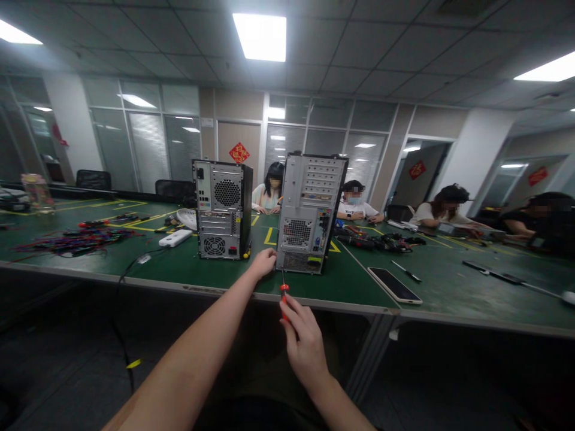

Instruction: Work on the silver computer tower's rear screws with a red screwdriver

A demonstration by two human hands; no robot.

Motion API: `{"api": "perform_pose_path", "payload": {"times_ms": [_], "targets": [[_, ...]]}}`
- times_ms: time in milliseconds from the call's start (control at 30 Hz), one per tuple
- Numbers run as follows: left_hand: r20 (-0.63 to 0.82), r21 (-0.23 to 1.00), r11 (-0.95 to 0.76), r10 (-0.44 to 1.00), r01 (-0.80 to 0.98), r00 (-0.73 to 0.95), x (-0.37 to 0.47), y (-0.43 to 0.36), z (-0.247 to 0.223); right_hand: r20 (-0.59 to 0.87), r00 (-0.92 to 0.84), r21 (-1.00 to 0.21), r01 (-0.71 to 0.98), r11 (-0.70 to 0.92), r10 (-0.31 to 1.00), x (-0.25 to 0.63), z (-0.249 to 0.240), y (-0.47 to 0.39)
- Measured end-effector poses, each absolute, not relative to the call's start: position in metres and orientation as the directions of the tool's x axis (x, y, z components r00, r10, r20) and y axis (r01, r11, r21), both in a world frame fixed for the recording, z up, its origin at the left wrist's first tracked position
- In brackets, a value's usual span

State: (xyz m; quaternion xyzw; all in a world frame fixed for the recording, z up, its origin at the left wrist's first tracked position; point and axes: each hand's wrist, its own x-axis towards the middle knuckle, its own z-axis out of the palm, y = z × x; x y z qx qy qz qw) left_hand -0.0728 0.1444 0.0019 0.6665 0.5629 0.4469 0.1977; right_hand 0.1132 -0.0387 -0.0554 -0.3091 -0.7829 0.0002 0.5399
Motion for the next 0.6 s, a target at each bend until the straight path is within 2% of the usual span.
{"api": "perform_pose_path", "payload": {"times_ms": [100, 267, 333, 433, 600], "targets": [[0.381, 0.766, -0.295, 0.924, 0.571, -0.034, -0.0733, 0.1461, 0.0005, 0.84, -0.241, -0.326, 0.492, 0.807, 0.486, 0.1132, -0.0543, -0.0394], [0.373, 0.777, -0.295, 0.928, 0.556, -0.028, -0.073, 0.1483, -0.0018, 0.809, -0.125, -0.476, 0.432, 0.766, 0.574, 0.1119, -0.0522, -0.0403], [0.367, 0.783, -0.29, 0.93, 0.55, -0.031, -0.0727, 0.1487, -0.0023, 0.799, -0.112, -0.5, 0.422, 0.757, 0.59, 0.1118, -0.0522, -0.0399], [0.362, 0.784, -0.286, 0.932, 0.551, -0.03, -0.0727, 0.1492, -0.0029, 0.812, -0.134, -0.473, 0.42, 0.775, 0.568, 0.1125, -0.053, -0.0396], [0.369, 0.774, -0.289, 0.929, 0.563, -0.032, -0.0735, 0.1503, -0.0033, 0.833, -0.224, -0.345, 0.505, 0.791, 0.506, 0.1146, -0.0557, -0.0394]]}}
